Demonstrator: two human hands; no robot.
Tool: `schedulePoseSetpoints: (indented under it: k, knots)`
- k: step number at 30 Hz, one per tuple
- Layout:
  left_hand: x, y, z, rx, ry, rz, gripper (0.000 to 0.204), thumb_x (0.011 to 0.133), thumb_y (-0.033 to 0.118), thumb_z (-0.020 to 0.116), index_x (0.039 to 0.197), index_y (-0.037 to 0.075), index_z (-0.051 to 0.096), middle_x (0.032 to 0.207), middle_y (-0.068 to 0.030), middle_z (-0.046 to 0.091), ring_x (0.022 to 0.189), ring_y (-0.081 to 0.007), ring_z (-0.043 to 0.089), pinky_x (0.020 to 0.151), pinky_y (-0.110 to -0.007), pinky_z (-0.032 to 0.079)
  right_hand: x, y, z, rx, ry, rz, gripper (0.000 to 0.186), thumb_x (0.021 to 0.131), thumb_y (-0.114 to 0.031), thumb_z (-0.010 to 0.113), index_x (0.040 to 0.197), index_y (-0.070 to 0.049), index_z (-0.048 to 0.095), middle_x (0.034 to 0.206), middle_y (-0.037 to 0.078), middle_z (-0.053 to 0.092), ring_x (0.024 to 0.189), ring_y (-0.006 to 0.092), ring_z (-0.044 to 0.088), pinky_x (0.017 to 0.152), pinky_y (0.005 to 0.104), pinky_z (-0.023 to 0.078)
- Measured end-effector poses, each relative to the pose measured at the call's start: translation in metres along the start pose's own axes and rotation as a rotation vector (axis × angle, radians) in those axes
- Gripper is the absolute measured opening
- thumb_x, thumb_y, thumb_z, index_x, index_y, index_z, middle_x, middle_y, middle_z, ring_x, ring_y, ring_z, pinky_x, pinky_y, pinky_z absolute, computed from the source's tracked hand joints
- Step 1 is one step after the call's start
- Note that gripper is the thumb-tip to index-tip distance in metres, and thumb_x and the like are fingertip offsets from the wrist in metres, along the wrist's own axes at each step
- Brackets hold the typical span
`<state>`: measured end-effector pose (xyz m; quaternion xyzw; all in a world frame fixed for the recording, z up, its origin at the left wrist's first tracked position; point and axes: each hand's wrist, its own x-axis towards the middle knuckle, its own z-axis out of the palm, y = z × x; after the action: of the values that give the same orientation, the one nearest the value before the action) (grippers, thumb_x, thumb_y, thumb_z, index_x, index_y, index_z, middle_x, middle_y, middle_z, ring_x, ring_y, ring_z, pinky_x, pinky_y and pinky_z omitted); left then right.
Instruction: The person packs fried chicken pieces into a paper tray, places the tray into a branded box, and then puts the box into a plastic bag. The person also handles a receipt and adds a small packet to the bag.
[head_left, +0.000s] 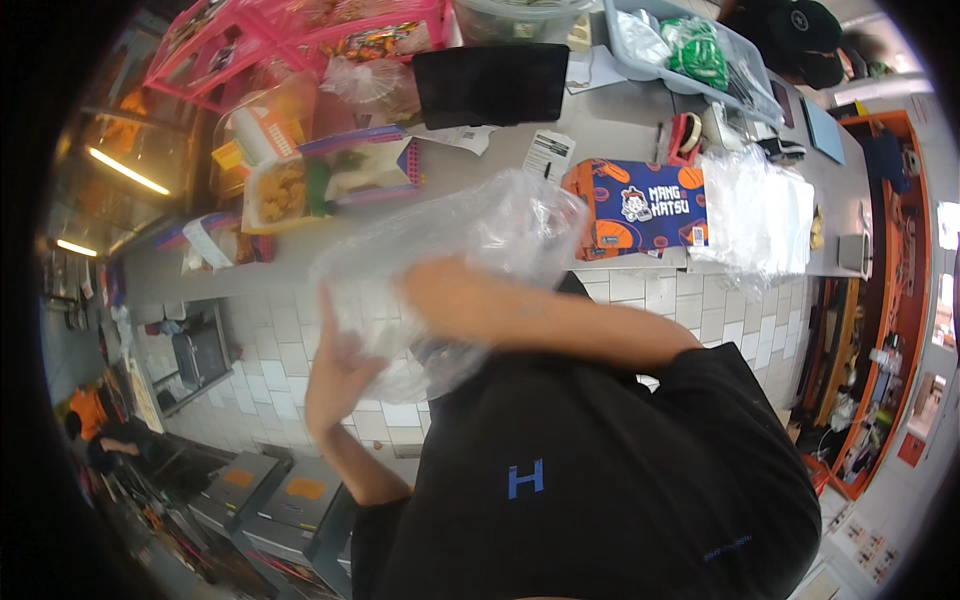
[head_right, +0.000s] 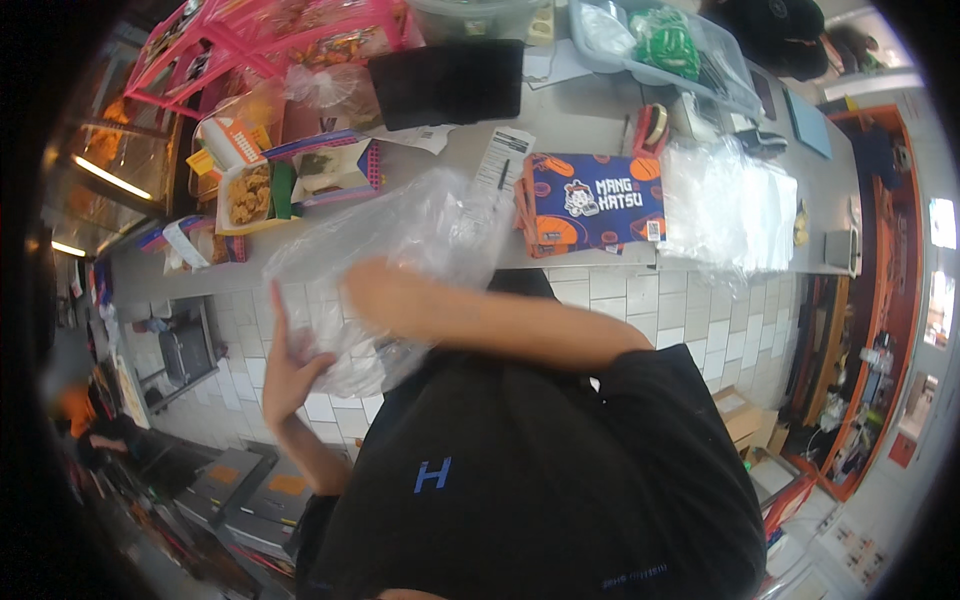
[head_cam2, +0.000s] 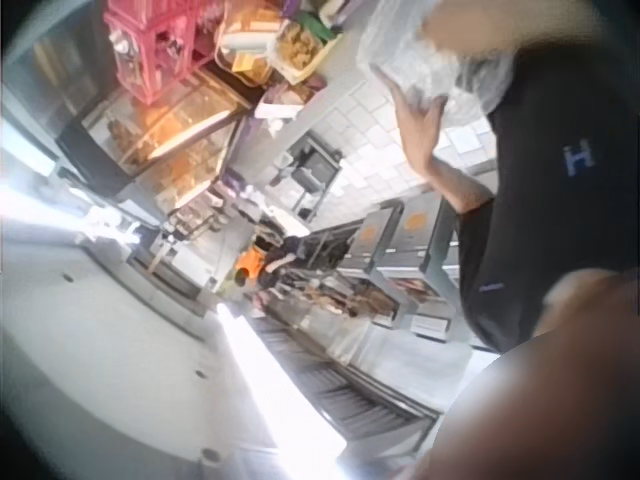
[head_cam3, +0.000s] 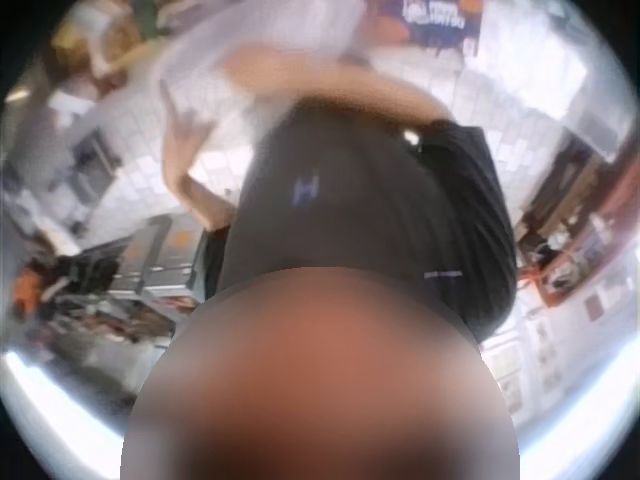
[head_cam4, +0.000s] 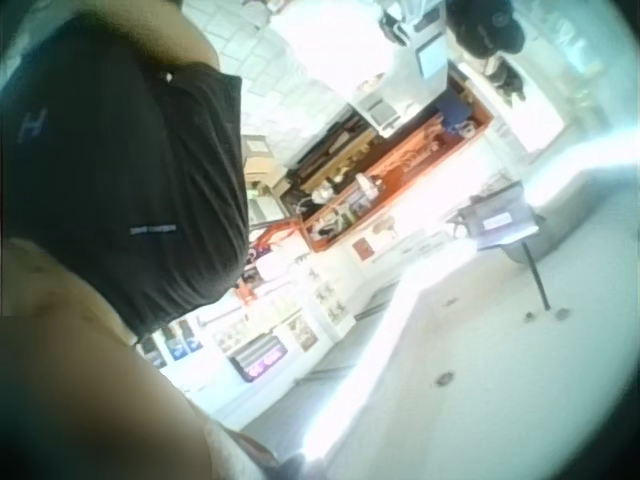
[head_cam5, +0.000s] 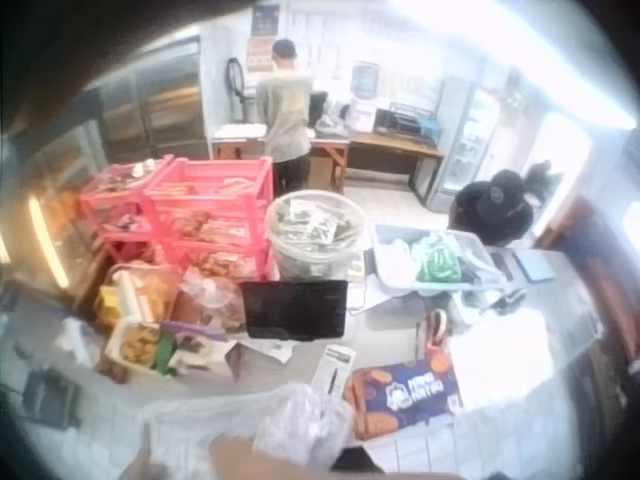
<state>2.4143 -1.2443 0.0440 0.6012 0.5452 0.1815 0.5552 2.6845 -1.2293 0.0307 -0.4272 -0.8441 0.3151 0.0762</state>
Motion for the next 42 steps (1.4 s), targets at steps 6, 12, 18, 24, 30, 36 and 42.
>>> schedulePoseSetpoints:
  k: [6,12,18,24,30,36,42]
  knots:
    - [0.0,-0.057,-0.062,0.624,-0.003,-0.229,0.061,0.075,0.002,0.078,0.134,0.0,0.063,0.103,-0.0167,0.072,0.105,-0.03,0.068,0.093,-0.037,0.054,0.022,0.098,0.063,0.053,-0.191,0.485,0.074,0.081,-0.024,0.079,0.146,-0.006,0.05,0.122,0.02,0.069,0.107,0.0389,0.069,0.088,0.0517,0.055]
    - [0.029,-0.059,-0.036,0.843,0.354,-0.411,0.106,0.053,0.009,0.094,0.146,-0.006,0.046,0.134,-0.0288,0.057,0.128,-0.0425,0.054,0.106,-0.047,0.048,0.005,0.01,-0.005,0.236,-0.262,-0.016,0.067,0.091,-0.021,0.073,0.152,-0.01,0.046,0.142,0.018,0.059,0.132,0.0335,0.055,0.11,0.0458,0.044]
    - [0.047,-0.024,-0.006,0.56,0.149,-0.388,0.1,0.058,0.019,0.093,0.144,-0.006,0.048,0.142,-0.0299,0.049,0.126,-0.0405,0.056,0.106,-0.045,0.049,-0.129,0.013,-0.142,0.699,-0.047,-0.208,0.066,0.082,-0.006,0.081,0.143,-0.009,0.056,0.136,0.014,0.06,0.131,0.034,0.054,0.112,0.0449,0.042]
    - [0.062,-0.018,0.029,0.735,0.148,-0.246,0.112,0.055,0.025,0.095,0.146,-0.013,0.042,0.132,-0.0313,0.059,0.124,-0.0411,0.059,0.107,-0.043,0.047,-0.179,0.079,-0.127,-0.384,0.145,0.674,0.126,0.051,-0.012,0.093,0.16,-0.032,0.033,0.148,0.019,0.04,0.139,0.0432,0.04,0.117,0.061,0.03]
    - [0.066,-0.014,0.05,0.608,0.164,-0.223,0.109,0.061,0.027,0.094,0.148,-0.012,0.04,0.138,-0.0352,0.054,0.131,-0.045,0.054,0.112,-0.044,0.043,-0.2,0.103,-0.09,-0.304,0.274,0.482,0.116,0.051,-0.011,0.087,0.155,-0.036,0.043,0.135,0.02,0.047,0.13,0.0418,0.045,0.113,0.0547,0.032]
    - [0.076,-0.027,0.05,0.598,0.206,-0.181,0.089,0.069,0.009,0.085,0.147,-0.002,0.044,0.138,-0.0326,0.041,0.114,-0.0518,0.06,0.099,-0.05,0.053,-0.193,0.058,-0.108,0.034,0.857,0.46,0.104,0.057,-0.012,0.084,0.153,-0.012,0.044,0.143,0.024,0.047,0.134,0.0411,0.045,0.116,0.0469,0.036]
    - [0.078,-0.029,0.054,0.502,0.144,-0.044,0.074,0.076,0.003,0.074,0.143,-0.004,0.044,0.136,-0.0343,0.04,0.11,-0.0555,0.059,0.098,-0.054,0.052,-0.093,-0.006,-0.056,0.549,0.845,0.176,0.098,0.063,-0.021,0.084,0.152,-0.013,0.045,0.142,0.026,0.049,0.132,0.043,0.047,0.112,0.0509,0.038]
